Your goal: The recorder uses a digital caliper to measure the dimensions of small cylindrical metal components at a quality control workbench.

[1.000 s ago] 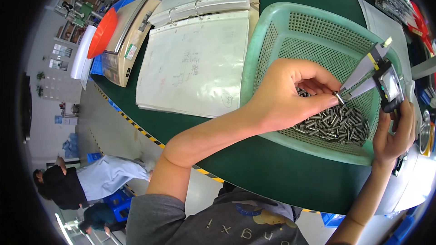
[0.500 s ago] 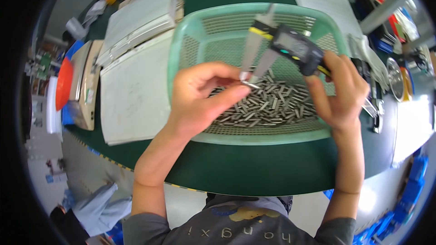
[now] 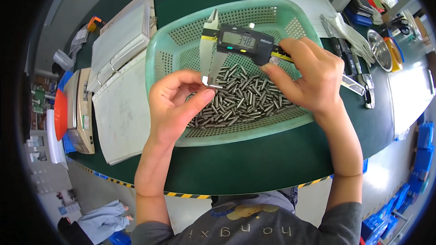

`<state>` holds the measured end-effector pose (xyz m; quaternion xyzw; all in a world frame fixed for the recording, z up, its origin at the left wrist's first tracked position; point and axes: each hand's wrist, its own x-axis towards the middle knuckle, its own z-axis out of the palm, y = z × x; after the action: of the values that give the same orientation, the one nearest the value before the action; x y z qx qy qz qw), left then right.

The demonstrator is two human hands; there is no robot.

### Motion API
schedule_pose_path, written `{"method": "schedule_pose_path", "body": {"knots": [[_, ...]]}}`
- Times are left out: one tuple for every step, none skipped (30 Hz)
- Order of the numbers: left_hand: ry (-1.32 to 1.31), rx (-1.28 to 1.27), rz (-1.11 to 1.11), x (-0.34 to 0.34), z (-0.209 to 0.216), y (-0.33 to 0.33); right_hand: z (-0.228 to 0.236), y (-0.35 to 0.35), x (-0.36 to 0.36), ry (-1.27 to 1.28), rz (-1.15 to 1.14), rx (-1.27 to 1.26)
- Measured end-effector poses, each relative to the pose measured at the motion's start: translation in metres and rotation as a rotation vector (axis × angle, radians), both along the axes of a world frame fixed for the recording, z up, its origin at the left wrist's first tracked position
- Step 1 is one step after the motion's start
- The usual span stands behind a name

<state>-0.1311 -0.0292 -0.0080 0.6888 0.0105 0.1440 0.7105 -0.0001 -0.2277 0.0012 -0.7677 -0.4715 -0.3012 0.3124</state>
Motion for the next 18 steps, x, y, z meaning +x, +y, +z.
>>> {"method": "schedule_pose_path", "body": {"knots": [[-0.006, 0.001, -0.017, 0.001, -0.001, 0.0, -0.001, -0.001, 0.001, -0.014, 0.002, -0.011], [0.003, 0.008, 0.004, 0.001, -0.002, -0.001, -0.002, -0.001, 0.001, -0.029, 0.003, -0.022], [0.012, 0.016, 0.025, 0.002, -0.004, -0.001, -0.001, 0.0, 0.001, -0.045, -0.01, -0.027], [0.007, 0.018, 0.014, 0.001, -0.006, -0.002, 0.0, 0.001, 0.0, -0.049, -0.022, -0.025], [0.064, 0.138, 0.056, -0.001, -0.009, -0.002, 0.001, 0.001, 0.0, -0.061, -0.019, -0.031], [0.12, 0.258, 0.1, -0.002, -0.01, -0.003, 0.001, 0.001, 0.0, -0.071, -0.015, -0.037], [0.186, 0.431, 0.033, -0.001, -0.009, -0.001, -0.001, 0.001, 0.0, -0.078, -0.018, -0.033], [0.181, 0.434, 0.023, -0.001, -0.008, -0.002, -0.001, 0.001, 0.0, -0.079, -0.029, -0.032], [0.141, 0.702, -0.002, -0.002, -0.009, -0.005, -0.002, 0.0, 0.001, -0.075, -0.031, -0.04], [0.099, 0.974, -0.023, -0.004, -0.008, -0.008, -0.002, 0.0, 0.0, -0.068, -0.029, -0.044], [0.102, 0.982, -0.026, -0.006, -0.01, -0.011, -0.002, -0.001, -0.001, -0.067, -0.035, -0.038], [0.1, 0.989, -0.031, -0.005, -0.01, -0.01, -0.002, -0.001, -0.002, -0.066, -0.053, -0.058], [0.11, 1.004, -0.046, -0.005, -0.01, -0.007, -0.003, 0.0, -0.002, -0.061, -0.069, -0.081], [0.121, 1.018, -0.062, -0.004, -0.01, -0.005, -0.004, 0.0, -0.002, -0.056, -0.071, -0.078], [0.125, 1.022, -0.066, -0.003, -0.01, -0.004, -0.005, 0.001, -0.001, -0.063, -0.08, -0.072], [0.155, 1.033, -0.086, -0.003, -0.009, -0.004, -0.006, 0.003, 0.0, -0.068, -0.087, -0.065], [0.185, 1.045, -0.106, -0.003, -0.009, -0.003, -0.005, 0.002, 0.0, -0.06, -0.095, -0.078], [0.193, 1.048, -0.108, -0.002, -0.008, -0.003, -0.004, 0.002, -0.001, -0.052, -0.093, -0.075]]}}
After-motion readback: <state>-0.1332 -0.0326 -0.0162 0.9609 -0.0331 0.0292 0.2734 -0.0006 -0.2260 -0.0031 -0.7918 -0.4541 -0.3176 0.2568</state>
